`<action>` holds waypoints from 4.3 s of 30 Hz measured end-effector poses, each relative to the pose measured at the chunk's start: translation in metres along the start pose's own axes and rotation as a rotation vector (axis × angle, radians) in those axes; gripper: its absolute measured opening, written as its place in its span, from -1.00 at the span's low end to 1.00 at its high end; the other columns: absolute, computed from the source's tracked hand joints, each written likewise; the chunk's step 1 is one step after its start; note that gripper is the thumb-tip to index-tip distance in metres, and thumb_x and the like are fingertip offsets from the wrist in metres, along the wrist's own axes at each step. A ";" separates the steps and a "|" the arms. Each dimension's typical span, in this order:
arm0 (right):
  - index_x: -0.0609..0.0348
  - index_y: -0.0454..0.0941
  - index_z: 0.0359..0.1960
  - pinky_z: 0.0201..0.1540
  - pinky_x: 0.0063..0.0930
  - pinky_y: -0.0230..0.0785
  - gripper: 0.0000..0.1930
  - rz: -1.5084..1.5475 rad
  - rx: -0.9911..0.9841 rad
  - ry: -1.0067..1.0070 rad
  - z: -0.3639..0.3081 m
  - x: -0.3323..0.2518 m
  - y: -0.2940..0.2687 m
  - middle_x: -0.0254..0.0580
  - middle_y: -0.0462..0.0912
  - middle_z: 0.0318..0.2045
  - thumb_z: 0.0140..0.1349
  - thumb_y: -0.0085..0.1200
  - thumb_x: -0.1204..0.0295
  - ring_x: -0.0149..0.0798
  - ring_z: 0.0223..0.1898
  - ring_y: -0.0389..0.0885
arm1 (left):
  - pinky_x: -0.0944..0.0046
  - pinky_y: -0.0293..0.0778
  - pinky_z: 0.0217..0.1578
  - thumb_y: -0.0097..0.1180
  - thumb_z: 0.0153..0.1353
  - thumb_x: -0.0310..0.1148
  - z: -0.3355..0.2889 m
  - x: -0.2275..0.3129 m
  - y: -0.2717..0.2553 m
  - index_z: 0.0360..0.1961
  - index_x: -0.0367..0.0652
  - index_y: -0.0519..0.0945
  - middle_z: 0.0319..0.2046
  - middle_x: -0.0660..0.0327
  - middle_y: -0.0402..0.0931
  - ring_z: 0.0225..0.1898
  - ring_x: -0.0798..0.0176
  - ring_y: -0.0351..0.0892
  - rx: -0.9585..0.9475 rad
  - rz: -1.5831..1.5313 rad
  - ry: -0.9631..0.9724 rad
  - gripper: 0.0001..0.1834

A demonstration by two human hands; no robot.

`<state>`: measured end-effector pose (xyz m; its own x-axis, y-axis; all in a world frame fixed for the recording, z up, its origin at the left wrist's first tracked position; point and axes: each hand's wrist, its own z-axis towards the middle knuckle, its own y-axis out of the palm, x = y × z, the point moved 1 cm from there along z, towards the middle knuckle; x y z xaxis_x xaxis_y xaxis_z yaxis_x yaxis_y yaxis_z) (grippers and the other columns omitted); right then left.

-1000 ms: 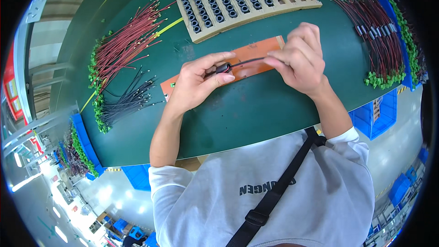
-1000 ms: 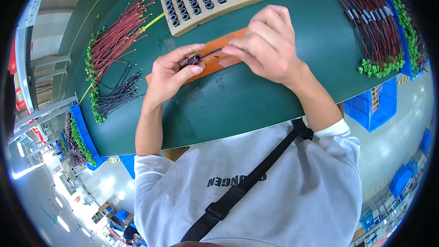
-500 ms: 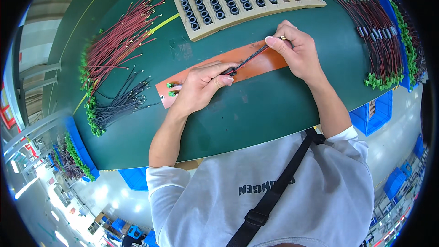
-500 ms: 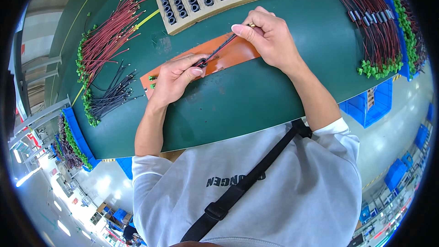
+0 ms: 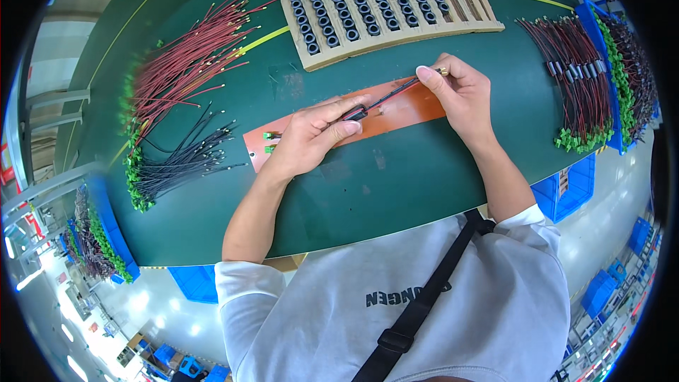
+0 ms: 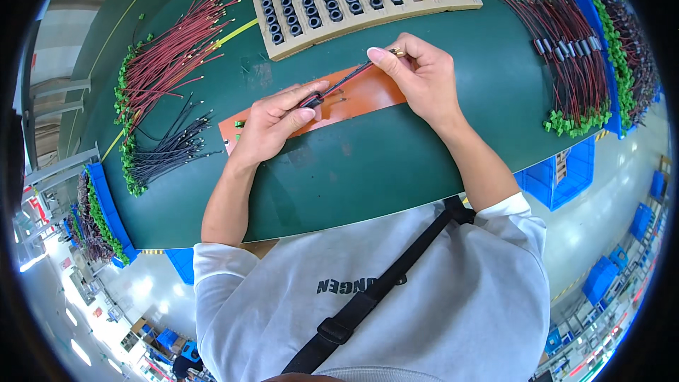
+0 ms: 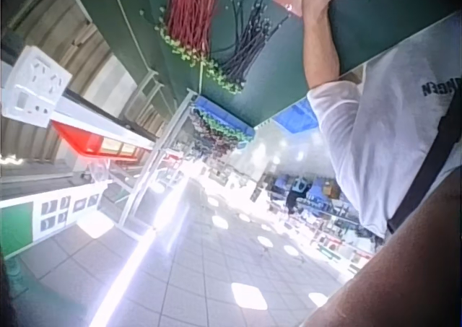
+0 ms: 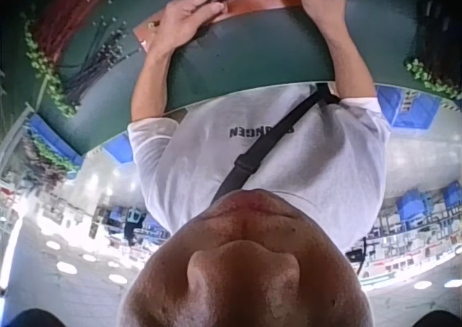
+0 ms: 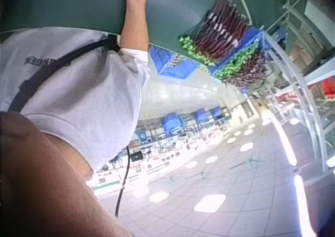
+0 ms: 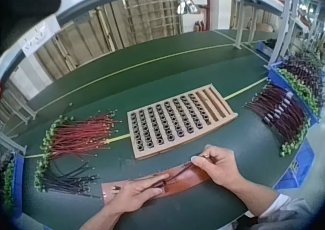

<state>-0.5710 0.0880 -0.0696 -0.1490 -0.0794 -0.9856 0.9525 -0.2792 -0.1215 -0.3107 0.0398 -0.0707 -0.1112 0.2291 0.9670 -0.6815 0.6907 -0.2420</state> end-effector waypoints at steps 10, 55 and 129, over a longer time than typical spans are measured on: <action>0.31 0.67 -0.28 -0.33 -0.58 0.40 -0.88 0.265 -0.162 -0.034 -0.008 -0.007 0.011 -0.35 0.58 -0.40 0.37 0.24 0.48 -0.52 -0.40 0.53 | 0.36 0.41 -0.08 0.14 0.44 -0.37 -0.003 0.005 0.001 0.29 -0.25 0.55 -0.26 0.25 0.57 -0.20 0.36 0.47 0.030 -0.011 -0.093 -0.56; 0.21 0.56 -0.12 -0.05 -0.40 0.56 -0.61 0.620 -0.216 0.271 -0.006 -0.010 0.020 0.03 0.74 -0.16 0.60 -0.16 0.12 -0.27 -0.18 0.71 | 0.25 0.46 0.06 0.07 0.47 -0.39 -0.007 0.007 0.009 0.35 -0.29 0.44 -0.09 0.16 0.60 -0.04 0.29 0.57 -0.064 -0.069 -0.155 -0.54; 0.17 0.51 0.14 -0.40 -0.46 0.44 -0.66 -0.354 0.348 -0.181 -0.016 -0.128 -0.127 -0.37 0.59 -0.42 0.53 -0.01 0.20 -0.41 -0.43 0.54 | 0.02 0.55 -0.06 0.39 0.07 -0.44 -0.036 0.067 0.037 -0.08 -0.12 0.62 0.00 0.04 0.59 -0.02 -0.01 0.62 0.172 0.783 0.841 -0.65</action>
<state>-0.6692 0.1486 0.0701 -0.5187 -0.0777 -0.8514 0.6954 -0.6178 -0.3672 -0.3172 0.1051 -0.0177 -0.0743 0.9801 0.1842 -0.7354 0.0710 -0.6739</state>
